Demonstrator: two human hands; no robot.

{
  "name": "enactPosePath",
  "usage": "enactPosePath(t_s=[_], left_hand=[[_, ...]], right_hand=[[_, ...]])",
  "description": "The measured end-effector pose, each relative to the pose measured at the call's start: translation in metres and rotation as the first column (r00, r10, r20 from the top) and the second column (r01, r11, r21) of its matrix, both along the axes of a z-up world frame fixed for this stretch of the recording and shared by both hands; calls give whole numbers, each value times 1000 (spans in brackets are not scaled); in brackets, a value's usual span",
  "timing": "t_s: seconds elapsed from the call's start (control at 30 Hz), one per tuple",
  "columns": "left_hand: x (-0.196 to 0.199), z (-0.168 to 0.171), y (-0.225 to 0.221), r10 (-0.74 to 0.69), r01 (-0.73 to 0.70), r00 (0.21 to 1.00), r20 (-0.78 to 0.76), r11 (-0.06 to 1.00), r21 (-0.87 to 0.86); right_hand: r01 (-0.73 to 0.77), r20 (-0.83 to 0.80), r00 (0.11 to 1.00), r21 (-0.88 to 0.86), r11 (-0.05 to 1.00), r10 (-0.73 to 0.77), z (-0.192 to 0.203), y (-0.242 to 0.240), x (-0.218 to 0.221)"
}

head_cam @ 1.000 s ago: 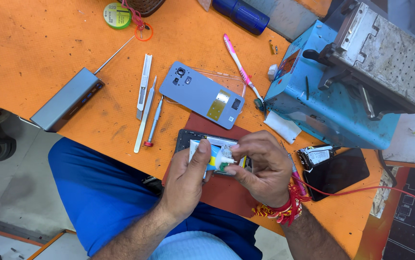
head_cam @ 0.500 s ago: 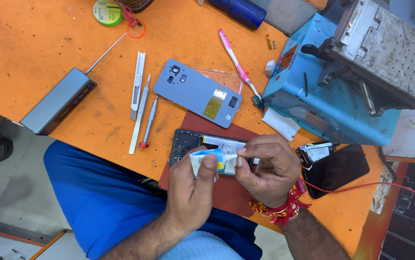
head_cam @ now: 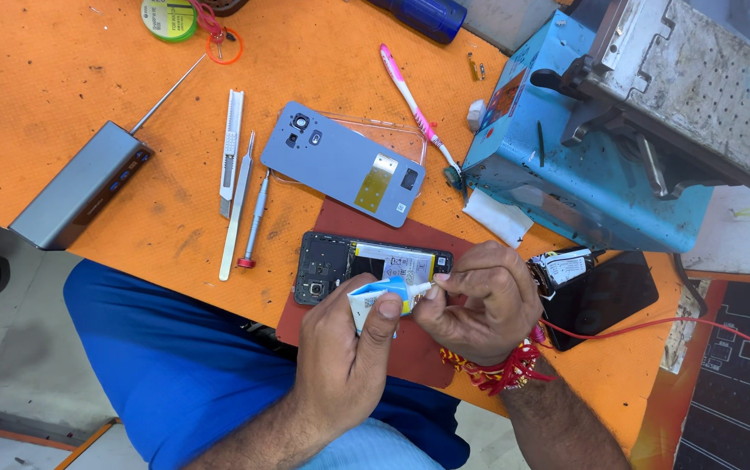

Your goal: The person unscrews and removes internal components from a mobile phone using a screwdriver and a plastic pry tool, then cleans the internal surface with a cloth.

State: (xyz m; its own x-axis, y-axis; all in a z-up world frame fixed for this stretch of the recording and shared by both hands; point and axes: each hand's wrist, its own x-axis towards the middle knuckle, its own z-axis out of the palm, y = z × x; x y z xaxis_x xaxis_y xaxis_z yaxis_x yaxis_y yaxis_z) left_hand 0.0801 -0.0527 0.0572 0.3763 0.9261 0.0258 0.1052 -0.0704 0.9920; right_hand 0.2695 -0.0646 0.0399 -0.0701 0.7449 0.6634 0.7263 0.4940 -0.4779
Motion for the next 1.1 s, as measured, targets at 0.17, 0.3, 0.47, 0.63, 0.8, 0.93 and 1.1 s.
enactPosePath(t_s=[0.17, 0.3, 0.47, 0.63, 0.8, 0.93, 1.1], left_hand=[[-3, -2, -2, 17, -18, 999, 31, 999, 31], [-5, -3, -1, 23, -24, 1000, 15, 999, 42], [-6, 0, 6, 140, -65, 982, -125, 880, 470], [-16, 7, 21, 152, 78, 951, -268, 723, 686], [-23, 12, 28, 200, 194, 912, -358, 558, 807], [-26, 11, 31, 171, 240, 908, -381, 535, 810], [-25, 8, 27, 65, 209, 940, -334, 662, 720]], right_hand=[[-14, -195, 981, -22, 1000, 9, -1, 0, 0], [-73, -255, 965, -69, 995, 53, 1, 2, 0], [-142, -332, 939, -148, 979, 86, 5, 1, -3], [-163, -332, 938, -186, 969, 94, 8, 2, -2], [-161, -241, 963, -148, 976, 123, 10, 5, 1], [-179, -195, 969, -137, 974, 151, 13, 6, 3], [-161, -152, 978, -117, 980, 143, 11, 6, 3]])
